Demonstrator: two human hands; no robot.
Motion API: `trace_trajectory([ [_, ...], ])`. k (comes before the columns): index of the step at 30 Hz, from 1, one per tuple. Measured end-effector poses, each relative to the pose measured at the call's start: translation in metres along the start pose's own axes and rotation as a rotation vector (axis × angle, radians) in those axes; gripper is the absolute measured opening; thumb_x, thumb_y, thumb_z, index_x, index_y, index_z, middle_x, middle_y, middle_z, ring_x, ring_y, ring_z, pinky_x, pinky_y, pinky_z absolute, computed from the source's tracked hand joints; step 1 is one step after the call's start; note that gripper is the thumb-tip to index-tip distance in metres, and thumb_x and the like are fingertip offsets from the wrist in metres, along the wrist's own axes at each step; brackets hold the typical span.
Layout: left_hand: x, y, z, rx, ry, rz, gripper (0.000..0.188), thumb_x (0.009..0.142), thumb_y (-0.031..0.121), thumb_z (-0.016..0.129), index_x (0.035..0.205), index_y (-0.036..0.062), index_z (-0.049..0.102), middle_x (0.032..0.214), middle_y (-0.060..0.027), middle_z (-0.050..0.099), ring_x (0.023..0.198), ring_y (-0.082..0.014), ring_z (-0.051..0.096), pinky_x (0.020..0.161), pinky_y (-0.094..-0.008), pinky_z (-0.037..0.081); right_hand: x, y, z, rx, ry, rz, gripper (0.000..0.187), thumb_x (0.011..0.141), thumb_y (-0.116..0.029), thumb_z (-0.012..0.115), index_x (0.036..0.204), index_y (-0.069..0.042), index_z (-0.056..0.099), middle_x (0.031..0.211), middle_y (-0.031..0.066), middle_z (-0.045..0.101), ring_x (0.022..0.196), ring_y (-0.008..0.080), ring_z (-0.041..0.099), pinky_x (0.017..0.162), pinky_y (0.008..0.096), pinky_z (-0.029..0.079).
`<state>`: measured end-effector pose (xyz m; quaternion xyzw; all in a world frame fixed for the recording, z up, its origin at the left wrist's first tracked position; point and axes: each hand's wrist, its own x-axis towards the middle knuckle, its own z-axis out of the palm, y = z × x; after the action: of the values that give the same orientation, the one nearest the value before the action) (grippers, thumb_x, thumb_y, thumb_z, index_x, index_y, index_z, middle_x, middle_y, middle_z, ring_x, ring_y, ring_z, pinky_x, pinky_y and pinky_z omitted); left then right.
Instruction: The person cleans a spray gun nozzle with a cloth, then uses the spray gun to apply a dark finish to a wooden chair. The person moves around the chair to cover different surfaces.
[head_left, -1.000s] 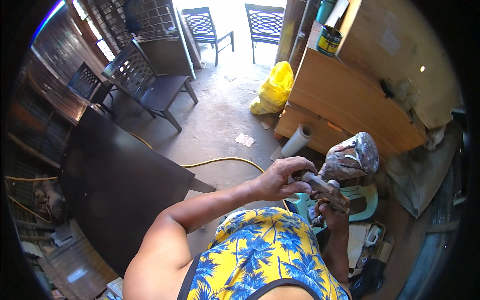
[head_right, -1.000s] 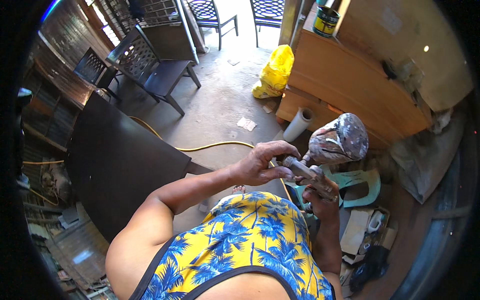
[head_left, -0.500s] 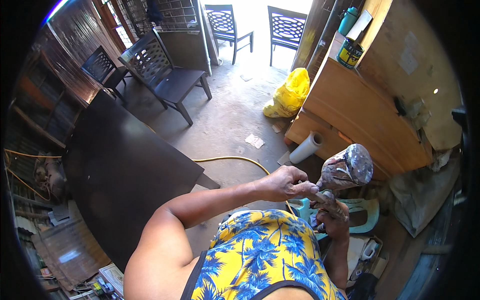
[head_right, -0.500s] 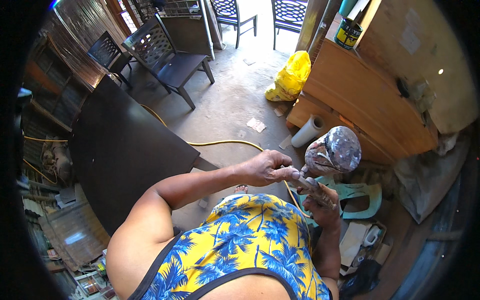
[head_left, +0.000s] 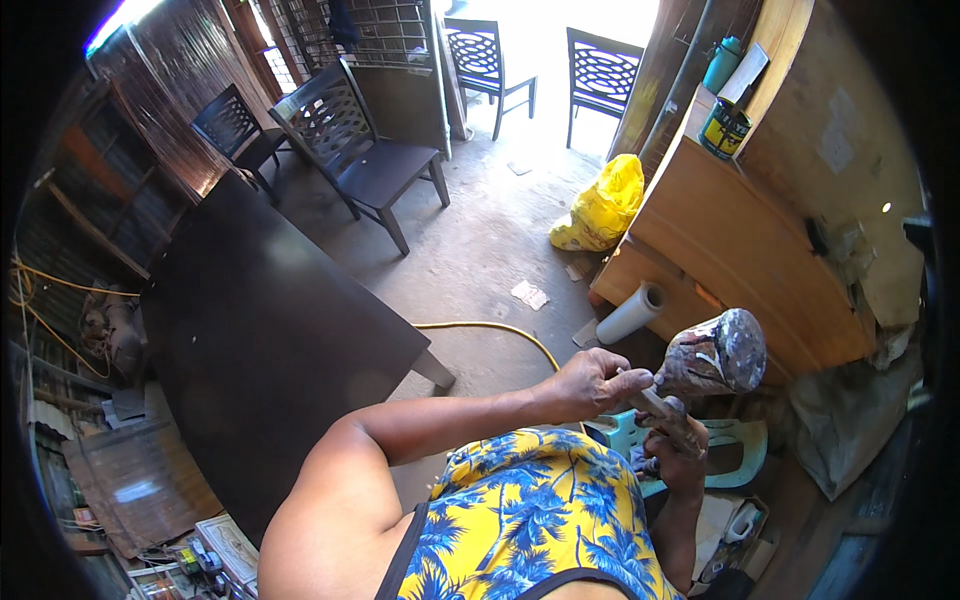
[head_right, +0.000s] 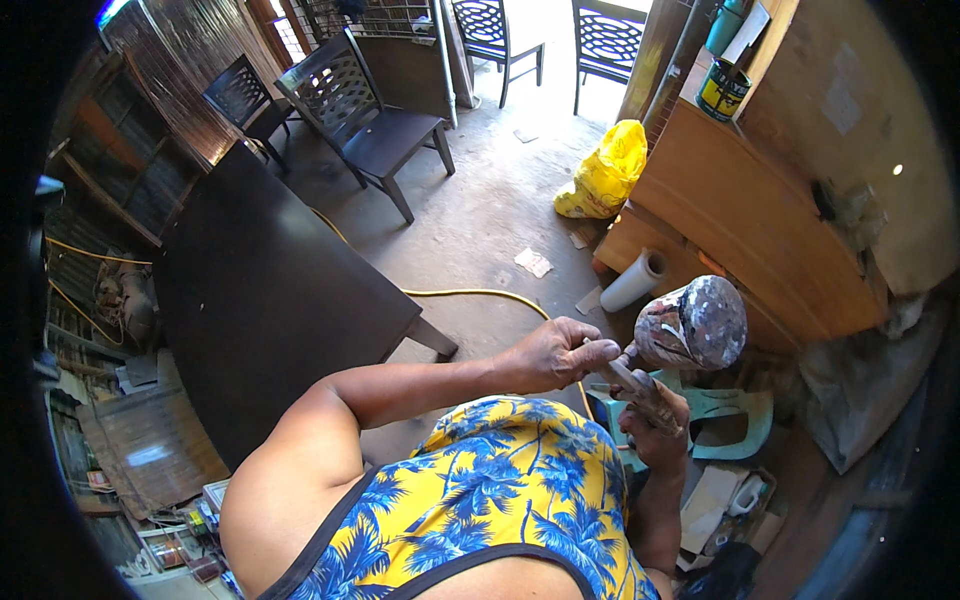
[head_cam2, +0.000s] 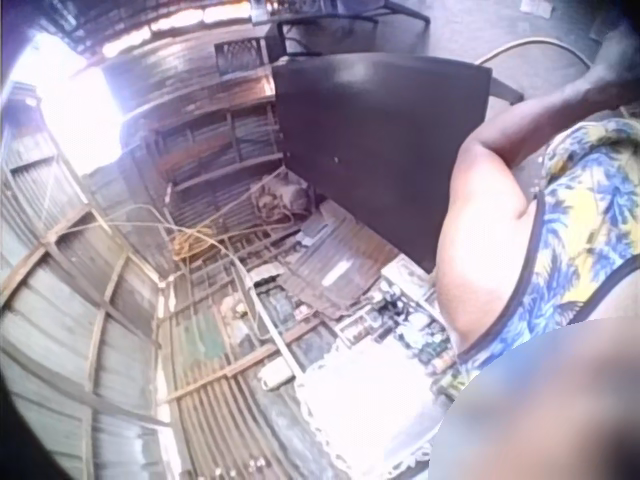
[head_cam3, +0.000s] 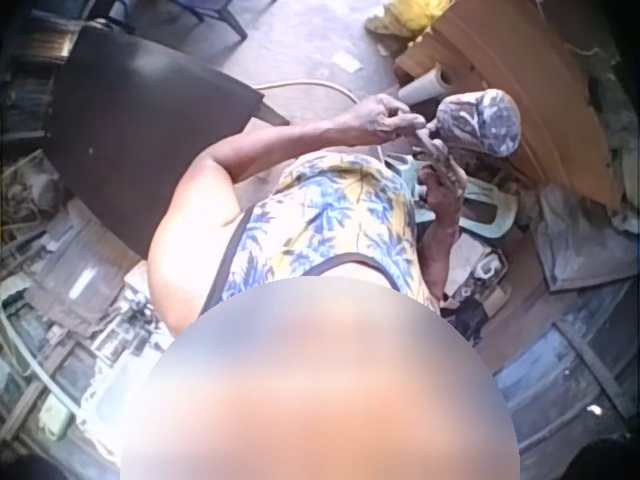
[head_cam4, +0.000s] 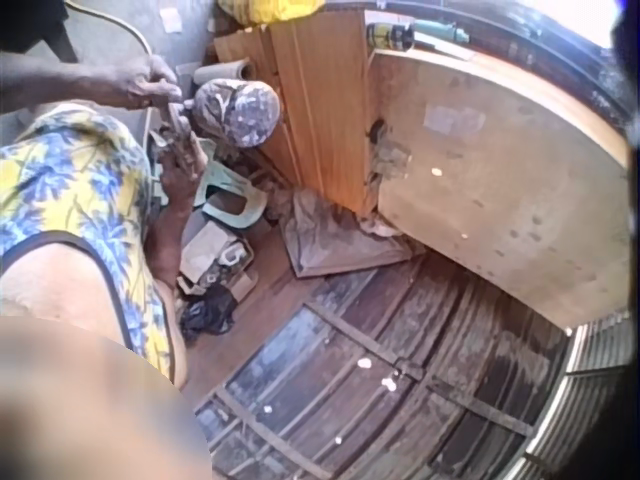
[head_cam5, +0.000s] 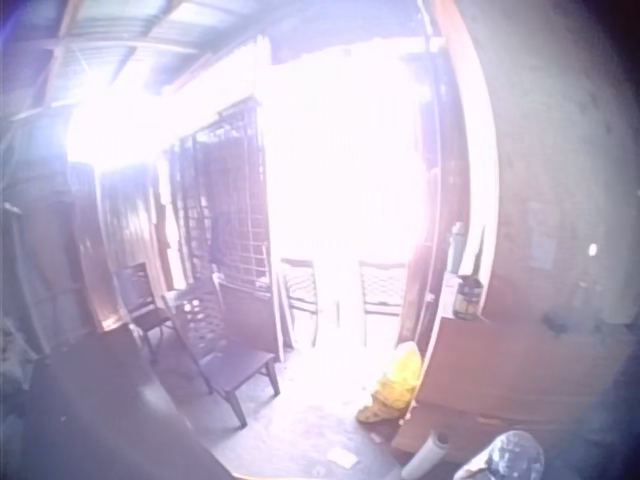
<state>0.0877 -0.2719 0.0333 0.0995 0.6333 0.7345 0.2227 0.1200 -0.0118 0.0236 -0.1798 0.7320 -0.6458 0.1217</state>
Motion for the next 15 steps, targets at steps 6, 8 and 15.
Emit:
trace_trajectory([
  [6,-0.011,0.003,-0.006,0.029,-0.044,0.264,0.026,0.102,0.021,0.072,0.118,0.0012,0.065,0.101,-0.0080,0.070,0.096,-0.0136,0.067,0.086,-0.0327,0.057,-0.002,0.003,0.001,0.001,0.036,-0.024,0.040,0.081,0.003,0.077,0.121,0.004,0.069,0.097,0.0090,0.076,0.069,0.0113,0.066,0.062,0.0268,0.052],
  [8,-0.012,0.002,-0.009,0.163,-0.040,0.383,0.029,0.099,0.018,0.075,0.121,0.0021,0.065,0.105,-0.0100,0.070,0.100,-0.0165,0.068,0.089,-0.0345,0.057,-0.002,0.001,0.001,0.052,0.043,-0.004,0.035,0.084,-0.001,0.076,0.118,0.003,0.069,0.099,0.0097,0.077,0.067,0.0124,0.066,0.060,0.0274,0.052],
  [15,0.000,0.002,-0.017,-0.034,-0.131,0.463,0.070,0.082,0.005,0.089,0.144,0.0104,0.057,0.143,-0.0071,0.059,0.126,-0.0206,0.062,0.107,-0.0385,0.054,0.003,-0.009,0.003,-0.241,0.018,-0.228,0.024,0.097,-0.010,0.065,0.117,0.002,0.072,0.101,0.0135,0.078,0.063,0.0122,0.066,0.057,0.0293,0.053],
])
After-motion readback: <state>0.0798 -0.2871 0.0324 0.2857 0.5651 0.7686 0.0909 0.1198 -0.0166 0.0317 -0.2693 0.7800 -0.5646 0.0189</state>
